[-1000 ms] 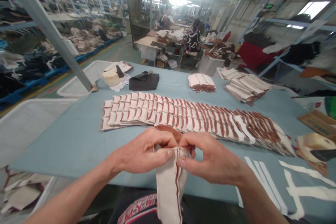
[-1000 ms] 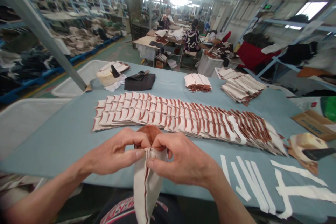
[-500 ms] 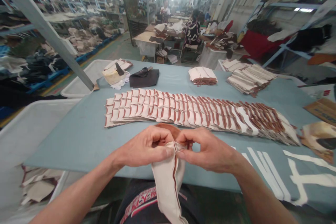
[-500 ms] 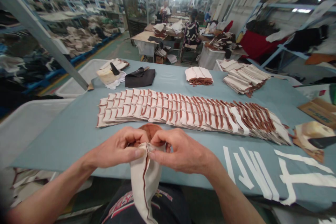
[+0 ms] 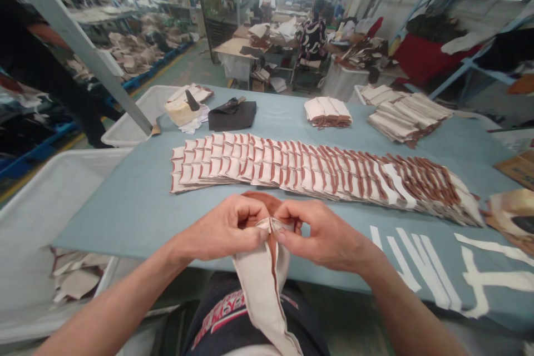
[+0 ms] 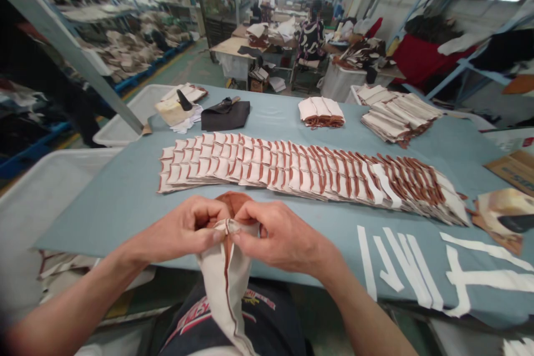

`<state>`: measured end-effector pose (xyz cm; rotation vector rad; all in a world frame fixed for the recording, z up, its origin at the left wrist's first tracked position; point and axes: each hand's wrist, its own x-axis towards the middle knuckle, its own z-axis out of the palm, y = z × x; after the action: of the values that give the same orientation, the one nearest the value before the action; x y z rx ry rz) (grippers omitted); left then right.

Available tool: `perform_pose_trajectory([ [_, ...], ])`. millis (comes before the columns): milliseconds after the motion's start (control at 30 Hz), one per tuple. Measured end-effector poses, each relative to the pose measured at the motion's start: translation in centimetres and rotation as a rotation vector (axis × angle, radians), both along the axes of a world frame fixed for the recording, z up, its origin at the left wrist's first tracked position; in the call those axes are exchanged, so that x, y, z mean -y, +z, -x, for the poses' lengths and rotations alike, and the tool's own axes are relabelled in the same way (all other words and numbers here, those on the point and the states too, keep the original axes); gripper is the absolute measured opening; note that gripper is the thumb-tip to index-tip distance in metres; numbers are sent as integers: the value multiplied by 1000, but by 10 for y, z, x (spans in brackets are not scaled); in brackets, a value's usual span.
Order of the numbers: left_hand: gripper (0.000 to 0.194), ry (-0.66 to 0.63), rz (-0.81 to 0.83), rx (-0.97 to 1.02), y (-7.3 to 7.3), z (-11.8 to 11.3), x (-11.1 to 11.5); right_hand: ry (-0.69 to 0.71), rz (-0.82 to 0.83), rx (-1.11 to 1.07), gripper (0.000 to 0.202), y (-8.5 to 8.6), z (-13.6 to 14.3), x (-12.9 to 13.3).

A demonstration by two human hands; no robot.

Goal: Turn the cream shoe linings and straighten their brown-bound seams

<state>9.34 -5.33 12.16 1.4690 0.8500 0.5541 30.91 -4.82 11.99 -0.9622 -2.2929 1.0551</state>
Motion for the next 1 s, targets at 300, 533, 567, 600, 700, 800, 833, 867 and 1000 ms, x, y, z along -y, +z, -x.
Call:
perform_pose_trajectory([
  [300,26,152,-37,-73,4,-1,7,-163,-477,-55,12,1,5,10],
  [533,17,160,-96,-197,6,-3,8,-152,-358,2,11,5,5,9],
  [567,16,159,-120,-209,6,-3,7,-160,-360,14,12,5,5,10],
  [600,16,159,-153,-219,7,-3,7,-168,-373,31,12,5,5,10],
  [700,18,160,-259,-254,8,-5,6,-182,-442,81,12,6,6,10],
  [800,10,173,-405,-311,7,-7,5,-194,-456,89,12,6,4,9],
  [833,7,200,-482,-327,7,-8,6,-200,-432,76,12,5,4,8],
  [867,8,232,-578,-340,6,-9,7,-205,-401,62,12,4,3,8],
  [1000,10,321,-945,-424,2,-13,12,-233,-352,14,14,2,0,6],
])
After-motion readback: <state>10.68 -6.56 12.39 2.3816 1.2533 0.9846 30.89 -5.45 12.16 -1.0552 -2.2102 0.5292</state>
